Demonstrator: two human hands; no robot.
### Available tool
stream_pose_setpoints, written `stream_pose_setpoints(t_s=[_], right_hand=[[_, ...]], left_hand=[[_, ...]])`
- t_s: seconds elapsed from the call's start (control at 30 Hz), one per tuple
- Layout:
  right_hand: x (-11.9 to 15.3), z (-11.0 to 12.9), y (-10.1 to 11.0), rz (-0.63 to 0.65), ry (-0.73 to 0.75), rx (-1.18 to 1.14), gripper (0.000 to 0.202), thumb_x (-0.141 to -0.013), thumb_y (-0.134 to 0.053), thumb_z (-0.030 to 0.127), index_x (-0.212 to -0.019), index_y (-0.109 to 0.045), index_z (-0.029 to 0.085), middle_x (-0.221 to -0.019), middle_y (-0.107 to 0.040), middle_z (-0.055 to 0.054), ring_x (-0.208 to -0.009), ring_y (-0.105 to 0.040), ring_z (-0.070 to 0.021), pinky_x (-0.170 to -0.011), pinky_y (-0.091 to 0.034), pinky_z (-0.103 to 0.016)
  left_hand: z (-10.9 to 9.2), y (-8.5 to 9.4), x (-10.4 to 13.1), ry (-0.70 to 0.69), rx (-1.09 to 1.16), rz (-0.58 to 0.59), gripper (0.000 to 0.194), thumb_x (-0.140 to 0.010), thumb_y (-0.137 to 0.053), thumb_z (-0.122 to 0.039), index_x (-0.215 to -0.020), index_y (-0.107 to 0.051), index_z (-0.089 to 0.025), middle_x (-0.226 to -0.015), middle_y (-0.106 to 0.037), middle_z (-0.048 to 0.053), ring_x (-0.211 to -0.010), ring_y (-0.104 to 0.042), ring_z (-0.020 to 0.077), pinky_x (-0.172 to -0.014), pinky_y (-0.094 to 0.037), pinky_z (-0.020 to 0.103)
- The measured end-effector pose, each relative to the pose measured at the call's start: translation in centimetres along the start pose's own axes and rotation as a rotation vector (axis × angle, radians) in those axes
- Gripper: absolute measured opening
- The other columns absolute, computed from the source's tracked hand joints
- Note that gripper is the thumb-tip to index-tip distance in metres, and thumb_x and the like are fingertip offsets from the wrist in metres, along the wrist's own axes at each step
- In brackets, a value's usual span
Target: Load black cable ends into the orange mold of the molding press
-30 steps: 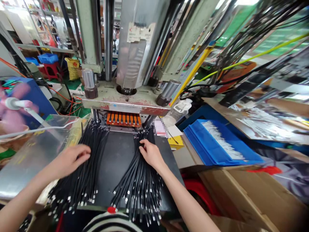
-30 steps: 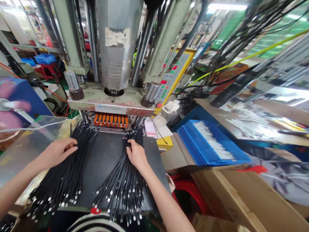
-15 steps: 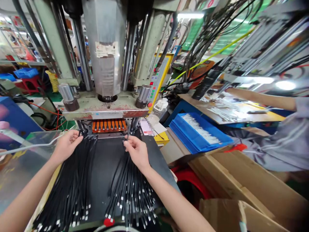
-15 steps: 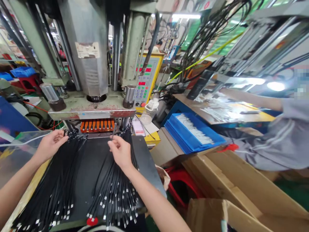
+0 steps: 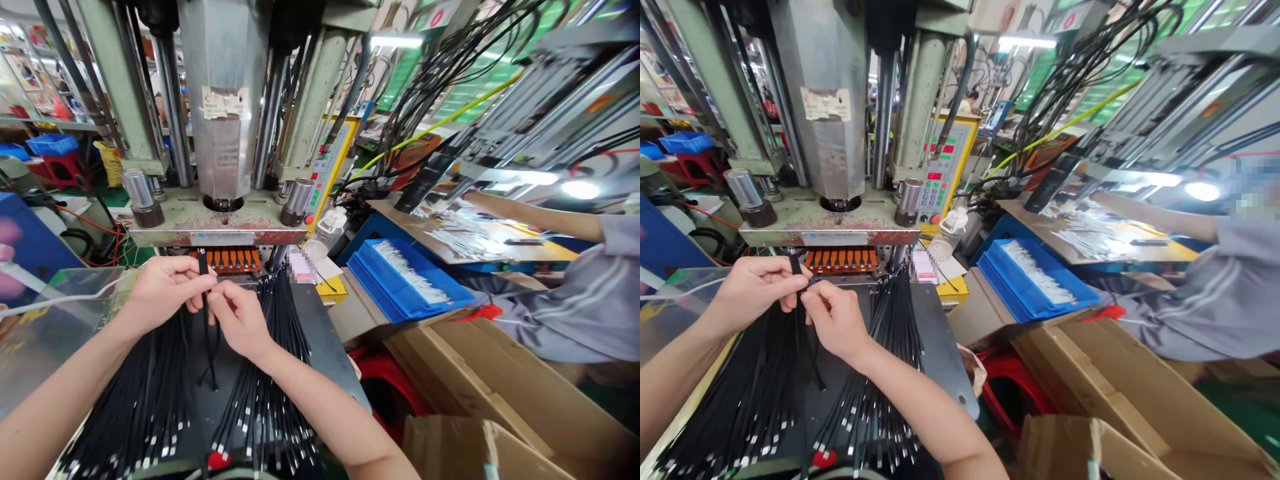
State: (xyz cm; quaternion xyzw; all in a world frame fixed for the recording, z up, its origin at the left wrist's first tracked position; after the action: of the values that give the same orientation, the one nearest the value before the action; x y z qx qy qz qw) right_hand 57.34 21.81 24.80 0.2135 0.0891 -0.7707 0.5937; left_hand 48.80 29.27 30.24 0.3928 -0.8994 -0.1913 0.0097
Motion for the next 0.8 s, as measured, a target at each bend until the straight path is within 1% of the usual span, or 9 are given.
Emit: stream_pose_setpoints(t_s=[0.07, 0.13, 0.27, 0.33, 0.4, 0.53, 0.6, 0.7, 0.8], right_hand=[[0.1, 0.0, -0.4, 0.043, 0.003, 0.059, 0.034, -0.098, -0.040, 0.041, -0.075, -0.052, 0.018, -0.057, -0.052, 0.004, -0.052, -0.049, -0.0091, -0.055, -0.037, -0.020], [0.6, -0.2, -1.3, 0.152, -0.006, 0.146, 0.032, -0.098, -0.040, 0.038, -0.077, -0.055, 0.018, -0.060, -0.053, 0.003, -0.055, -0.051, -0.0099, -0.057, -0.037, -0.020], [2.5, -2.3, -3.2, 0.425, -0.065, 0.301, 0.023, -0.096, -0.049, 0.030, -0.079, -0.059, 0.018, -0.068, -0.059, 0.002, -0.063, -0.056, -0.0106, -0.063, -0.036, -0.020], [3.5, -4.2, -3.5, 0.536, -0.124, 0.404, 0.031, -0.094, -0.054, 0.034, -0.068, -0.056, 0.017, -0.060, -0.056, 0.003, -0.057, -0.054, -0.0103, -0.058, -0.032, -0.020], [4.3, -6.2, -3.4, 0.607, -0.170, 0.516, 0.040, -0.092, -0.057, 0.039, -0.059, -0.054, 0.017, -0.054, -0.052, 0.002, -0.055, -0.053, -0.0109, -0.056, -0.029, -0.022], [5.3, -8.7, -4.5, 0.729, -0.171, 0.617, 0.028, -0.087, -0.063, 0.038, -0.069, -0.065, 0.018, -0.067, -0.062, -0.001, -0.069, -0.060, -0.0161, -0.062, -0.032, -0.024], [5.6, -9.1, -6.0, 0.804, -0.139, 0.595, 0.024, -0.086, -0.064, 0.038, -0.074, -0.068, 0.018, -0.072, -0.064, -0.002, -0.074, -0.062, -0.0172, -0.066, -0.035, -0.024], [5.1, -8.7, -8.4, 0.832, -0.076, 0.446, 0.018, -0.083, -0.069, 0.035, -0.089, -0.070, 0.018, -0.086, -0.066, -0.002, -0.075, -0.061, -0.0139, -0.069, -0.040, -0.022], [3.6, -8.9, -9.1, 0.770, -0.070, 0.340, 0.030, -0.080, -0.072, 0.030, -0.107, -0.068, 0.017, -0.106, -0.066, -0.004, -0.075, -0.062, -0.0111, -0.070, -0.042, -0.020]], left_hand=[[0.3, 0.2, -0.1, -0.007, 0.007, -0.043, 0.022, -0.070, -0.069, -0.035, -0.068, -0.063, -0.013, -0.045, -0.057, -0.001, -0.037, -0.054, 0.0107, -0.037, -0.046, 0.017], [0.6, 1.0, -0.1, -0.028, 0.008, -0.125, 0.022, -0.070, -0.069, -0.034, -0.067, -0.060, -0.014, -0.044, -0.057, -0.002, -0.036, -0.054, 0.0107, -0.037, -0.045, 0.017], [2.4, 4.1, 0.3, -0.097, -0.094, -0.363, 0.024, -0.070, -0.070, -0.032, -0.065, -0.055, -0.014, -0.047, -0.058, -0.002, -0.037, -0.055, 0.0101, -0.039, -0.046, 0.017], [4.8, 5.8, 0.9, -0.067, -0.149, -0.446, 0.024, -0.071, -0.069, -0.033, -0.066, -0.054, -0.015, -0.049, -0.060, -0.001, -0.039, -0.057, 0.0107, -0.042, -0.047, 0.018], [8.2, 7.3, 2.0, 0.017, -0.172, -0.499, 0.024, -0.072, -0.067, -0.034, -0.067, -0.053, -0.015, -0.050, -0.061, -0.001, -0.040, -0.057, 0.0115, -0.043, -0.048, 0.020], [15.5, 9.2, 5.0, 0.241, -0.224, -0.487, 0.028, -0.075, -0.063, -0.040, -0.066, -0.051, -0.016, -0.050, -0.061, -0.001, -0.041, -0.057, 0.0126, -0.045, -0.046, 0.022], [17.5, 10.2, 6.5, 0.302, -0.339, -0.486, 0.032, -0.076, -0.062, -0.044, -0.063, -0.050, -0.017, -0.047, -0.058, -0.002, -0.041, -0.052, 0.0114, -0.046, -0.041, 0.021], [17.4, 12.1, 8.2, 0.293, -0.621, -0.548, 0.037, -0.078, -0.060, -0.049, -0.062, -0.052, -0.016, -0.050, -0.055, -0.004, -0.049, -0.050, 0.0113, -0.050, -0.035, 0.021], [16.9, 13.8, 8.9, 0.328, -0.828, -0.553, 0.040, -0.082, -0.055, -0.053, -0.067, -0.054, -0.017, -0.058, -0.056, -0.003, -0.059, -0.054, 0.0137, -0.056, -0.034, 0.021]])
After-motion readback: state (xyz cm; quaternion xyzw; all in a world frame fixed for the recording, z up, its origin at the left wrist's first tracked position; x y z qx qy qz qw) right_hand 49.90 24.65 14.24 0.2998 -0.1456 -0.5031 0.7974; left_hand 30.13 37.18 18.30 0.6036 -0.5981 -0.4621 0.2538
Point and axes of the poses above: each hand's wrist, its own x-axis away from the middle knuckle, its own y-axis out of the back of the hand, z = x × y, the point moved 7 cm from there along -x, towards the middle knuckle
